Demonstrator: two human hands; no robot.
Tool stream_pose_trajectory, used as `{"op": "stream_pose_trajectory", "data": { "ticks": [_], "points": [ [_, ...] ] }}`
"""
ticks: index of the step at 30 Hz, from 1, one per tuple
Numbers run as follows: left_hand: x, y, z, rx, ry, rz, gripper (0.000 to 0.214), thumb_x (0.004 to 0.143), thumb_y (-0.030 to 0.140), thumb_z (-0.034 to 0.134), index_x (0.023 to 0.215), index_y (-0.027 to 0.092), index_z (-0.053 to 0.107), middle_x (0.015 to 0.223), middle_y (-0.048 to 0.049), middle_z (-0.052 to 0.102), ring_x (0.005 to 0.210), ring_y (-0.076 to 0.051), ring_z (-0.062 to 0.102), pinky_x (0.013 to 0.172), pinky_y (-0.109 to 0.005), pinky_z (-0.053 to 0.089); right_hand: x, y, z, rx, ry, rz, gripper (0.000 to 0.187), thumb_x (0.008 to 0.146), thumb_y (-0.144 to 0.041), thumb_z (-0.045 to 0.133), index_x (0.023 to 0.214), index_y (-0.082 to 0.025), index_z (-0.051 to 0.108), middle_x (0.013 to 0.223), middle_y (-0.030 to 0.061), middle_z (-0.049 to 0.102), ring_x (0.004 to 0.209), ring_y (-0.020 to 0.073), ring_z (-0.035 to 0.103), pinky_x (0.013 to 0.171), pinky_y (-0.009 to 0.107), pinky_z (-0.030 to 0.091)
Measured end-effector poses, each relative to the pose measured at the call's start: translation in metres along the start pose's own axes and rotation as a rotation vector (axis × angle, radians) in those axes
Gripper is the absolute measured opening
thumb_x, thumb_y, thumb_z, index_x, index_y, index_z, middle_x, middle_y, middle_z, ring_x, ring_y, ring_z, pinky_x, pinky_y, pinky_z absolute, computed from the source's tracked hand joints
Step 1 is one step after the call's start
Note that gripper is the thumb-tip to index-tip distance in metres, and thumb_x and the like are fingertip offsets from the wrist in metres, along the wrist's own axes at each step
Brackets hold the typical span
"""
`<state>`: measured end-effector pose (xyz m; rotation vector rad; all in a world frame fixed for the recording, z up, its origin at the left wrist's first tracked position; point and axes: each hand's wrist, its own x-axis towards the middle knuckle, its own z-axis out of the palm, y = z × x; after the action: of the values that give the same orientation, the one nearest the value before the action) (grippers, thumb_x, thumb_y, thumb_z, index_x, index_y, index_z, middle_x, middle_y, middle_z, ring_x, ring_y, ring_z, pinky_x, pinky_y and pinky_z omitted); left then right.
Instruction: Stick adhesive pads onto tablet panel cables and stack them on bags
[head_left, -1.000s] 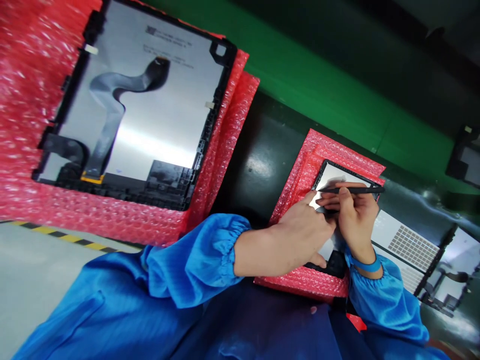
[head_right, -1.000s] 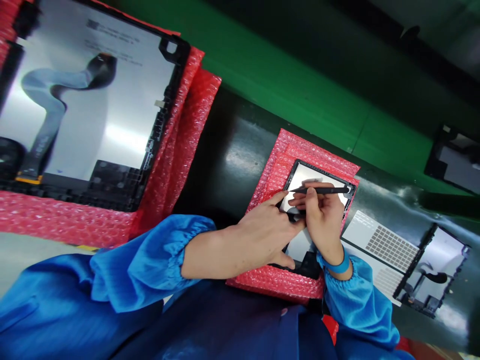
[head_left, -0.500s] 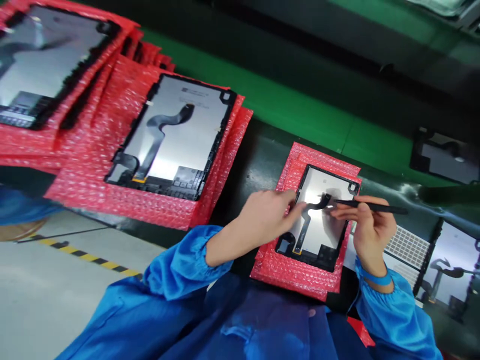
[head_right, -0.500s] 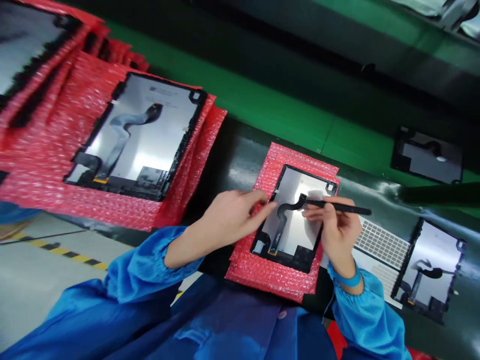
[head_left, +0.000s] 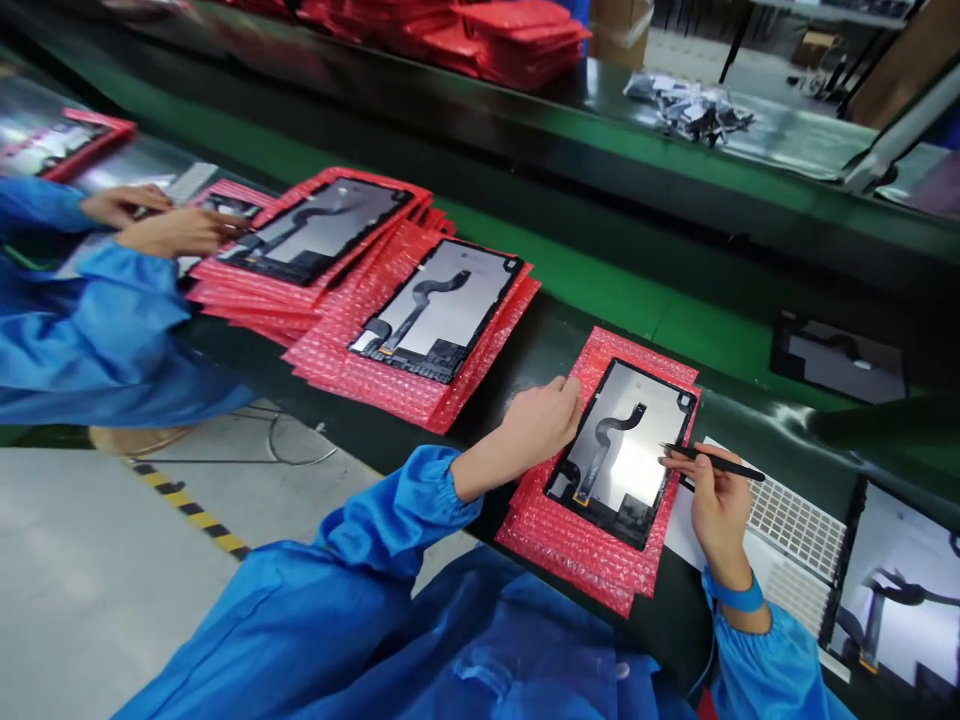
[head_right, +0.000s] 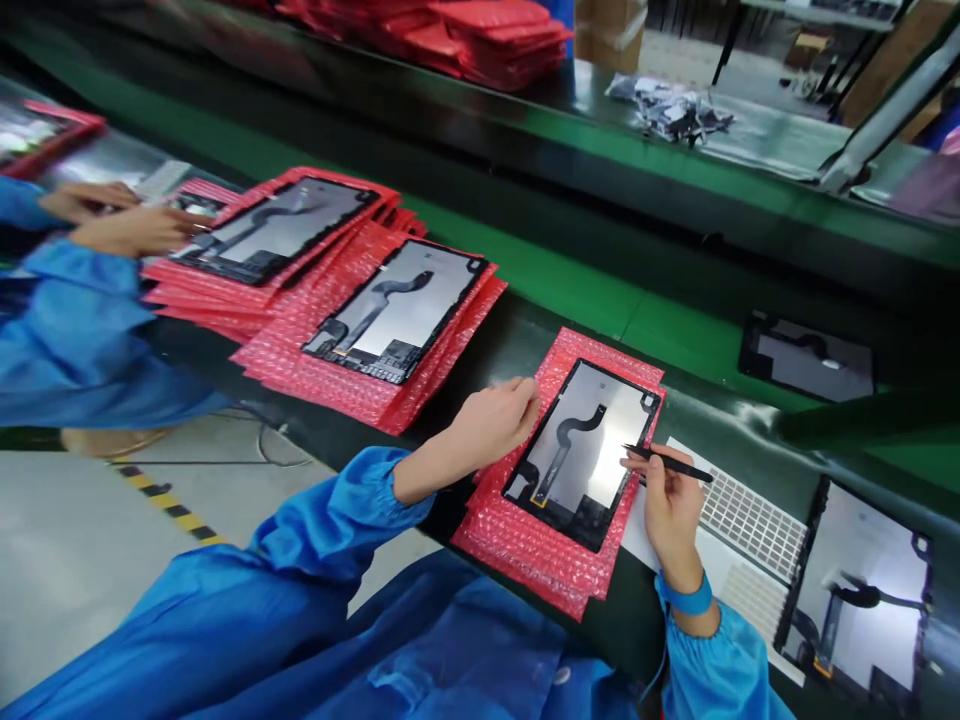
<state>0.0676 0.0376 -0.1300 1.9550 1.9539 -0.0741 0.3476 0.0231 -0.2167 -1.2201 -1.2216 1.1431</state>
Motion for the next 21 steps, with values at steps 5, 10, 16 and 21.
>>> {"op": "stream_pose_trajectory", "data": {
  "ticks": [5, 10, 16, 21],
  "points": [
    [0.011, -0.008, 0.015, -0.07, 0.041, -0.03, 0.026, 0.109, 0.027, 0.042, 0.113, 0.013, 0.063, 0.105, -0.0188, 0.071, 0.097, -0.034, 0.076, 0.085, -0.044, 0.056, -0.001, 0.012, -0.002, -0.033, -0.013, -0.009, 0.032, 0.104, -0.049, 0.069, 0.117, -0.02, 0.065, 0.102, 0.0106, 0.086, 0.086, 0.0267, 0.086, 0.086, 0.044, 0.068],
    [0.016, -0.003, 0.019, -0.275, 0.103, 0.06, 0.016, 0.104, 0.02, 0.044, 0.104, 0.018, 0.06, 0.11, -0.0149, 0.066, 0.099, -0.029, 0.072, 0.092, -0.043, 0.053, 0.002, 0.022, -0.003, -0.025, -0.005, -0.004, 0.037, 0.104, -0.054, 0.066, 0.119, -0.02, 0.065, 0.1, 0.0111, 0.085, 0.089, 0.0281, 0.086, 0.088, 0.047, 0.068],
    [0.021, 0.001, 0.035, -0.734, 0.169, 0.189, 0.028, 0.102, 0.04, 0.058, 0.12, 0.022, 0.047, 0.099, -0.0036, 0.064, 0.09, -0.021, 0.068, 0.083, -0.034, 0.053, 0.005, 0.022, -0.004, 0.001, 0.044, 0.017, 0.043, 0.099, -0.058, 0.071, 0.116, -0.019, 0.065, 0.094, 0.0116, 0.085, 0.081, 0.0291, 0.085, 0.082, 0.048, 0.07],
    [0.025, -0.02, 0.016, -0.996, 0.174, 0.269, 0.062, 0.094, 0.036, 0.063, 0.148, 0.021, 0.037, 0.103, -0.0056, 0.071, 0.071, -0.016, 0.066, 0.064, -0.027, 0.05, 0.0, 0.012, -0.005, 0.097, 0.285, -0.148, 0.041, 0.095, -0.055, 0.077, 0.108, -0.018, 0.067, 0.087, 0.0096, 0.083, 0.07, 0.029, 0.083, 0.077, 0.05, 0.07]
  ]
}}
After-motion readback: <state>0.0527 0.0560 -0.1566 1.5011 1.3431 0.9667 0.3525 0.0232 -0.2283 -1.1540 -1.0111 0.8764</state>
